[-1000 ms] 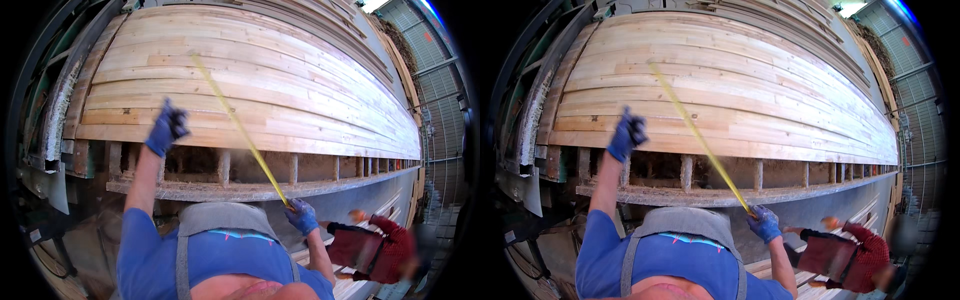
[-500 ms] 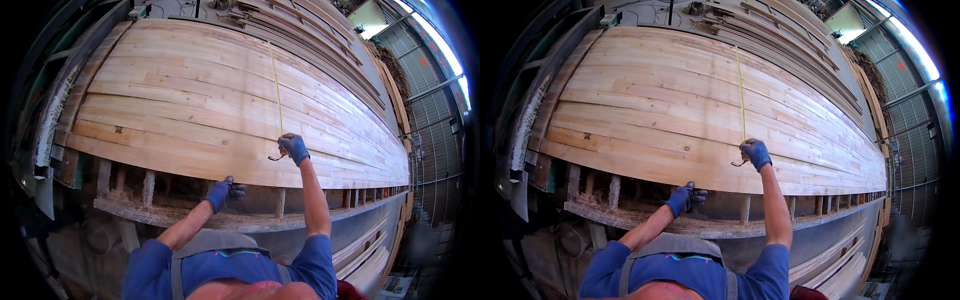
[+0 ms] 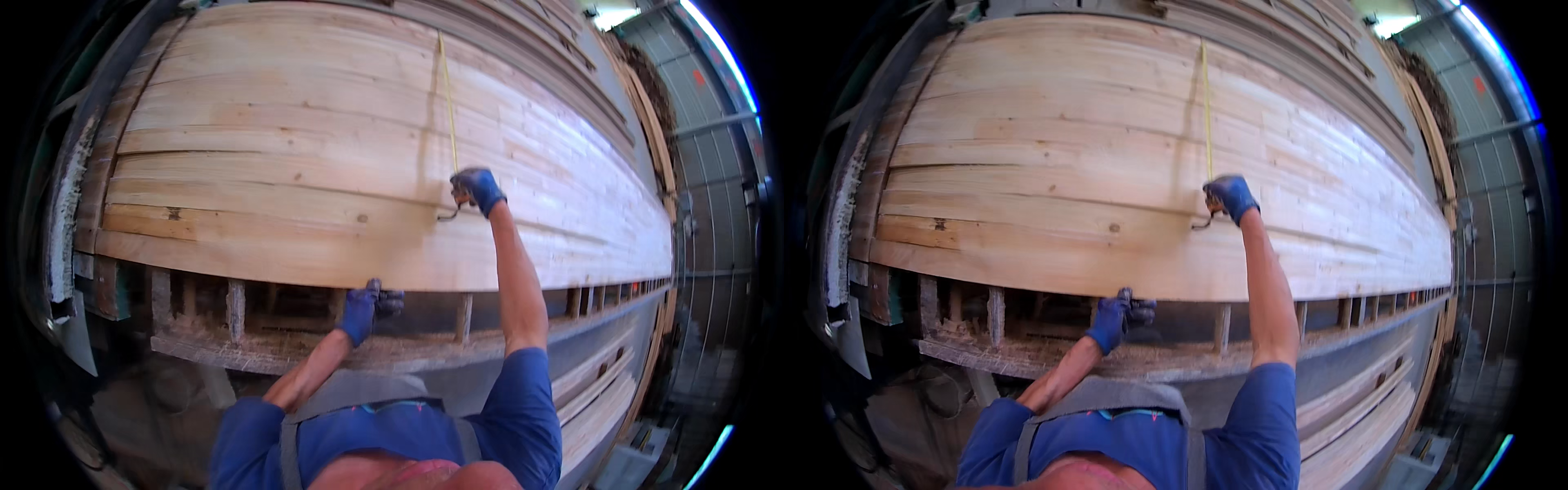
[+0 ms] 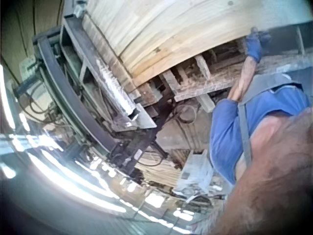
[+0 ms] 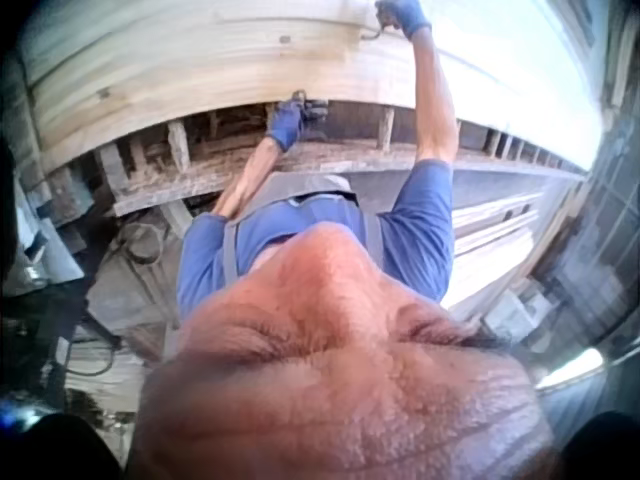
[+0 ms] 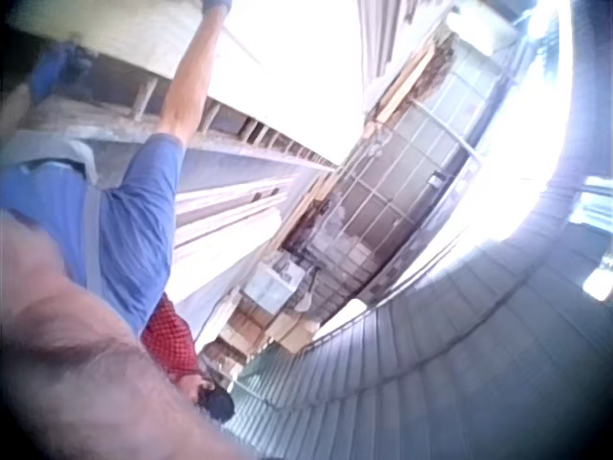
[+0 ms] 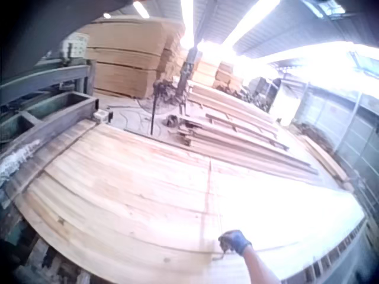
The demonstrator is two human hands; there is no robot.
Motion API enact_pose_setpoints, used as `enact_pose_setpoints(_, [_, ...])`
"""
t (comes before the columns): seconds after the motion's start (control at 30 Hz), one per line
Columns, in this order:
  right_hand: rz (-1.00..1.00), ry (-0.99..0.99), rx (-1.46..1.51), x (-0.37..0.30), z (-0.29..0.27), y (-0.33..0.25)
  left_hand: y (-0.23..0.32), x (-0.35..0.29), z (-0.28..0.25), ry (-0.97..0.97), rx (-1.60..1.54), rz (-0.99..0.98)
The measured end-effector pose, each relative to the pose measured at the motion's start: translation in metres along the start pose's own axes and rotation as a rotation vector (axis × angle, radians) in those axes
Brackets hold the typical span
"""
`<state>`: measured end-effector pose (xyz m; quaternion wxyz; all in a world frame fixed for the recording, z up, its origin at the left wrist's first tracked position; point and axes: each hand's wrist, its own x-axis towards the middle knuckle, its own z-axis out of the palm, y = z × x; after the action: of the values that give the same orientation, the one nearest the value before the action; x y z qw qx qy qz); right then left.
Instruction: The person applies a white substance to long wooden planks using a roller and places them onto a curved wooden frame. The person then uses a tape measure to check the dimensions of the assembled planks.
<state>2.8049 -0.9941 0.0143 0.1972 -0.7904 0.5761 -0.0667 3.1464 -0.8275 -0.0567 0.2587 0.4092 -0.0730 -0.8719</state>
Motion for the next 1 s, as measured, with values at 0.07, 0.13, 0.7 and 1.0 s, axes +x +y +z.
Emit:
enact_pose_setpoints(0.07, [-0.246,0.221,-0.147,-0.010,0.012,0.020,-0.003,0.003,-0.002,-0.056,0.024,0.019])
enact_pose_setpoints(0.13, [0.295,0.192,0.471,-0.020,0.021,-0.002,-0.014,0.018,-0.018,-0.041,0.080,0.077])
enact_pose_setpoints(0.7, [0.885,0.391,0.360,-0.205,0.135,-0.200,-0.008,0.011,-0.002,0.042,-0.001,0.058])
enact_pose_setpoints(1.0, [0.813,0.439,0.535,-0.214,0.142,-0.191,-0.014,0.011,0.001,0.137,0.031,0.140])
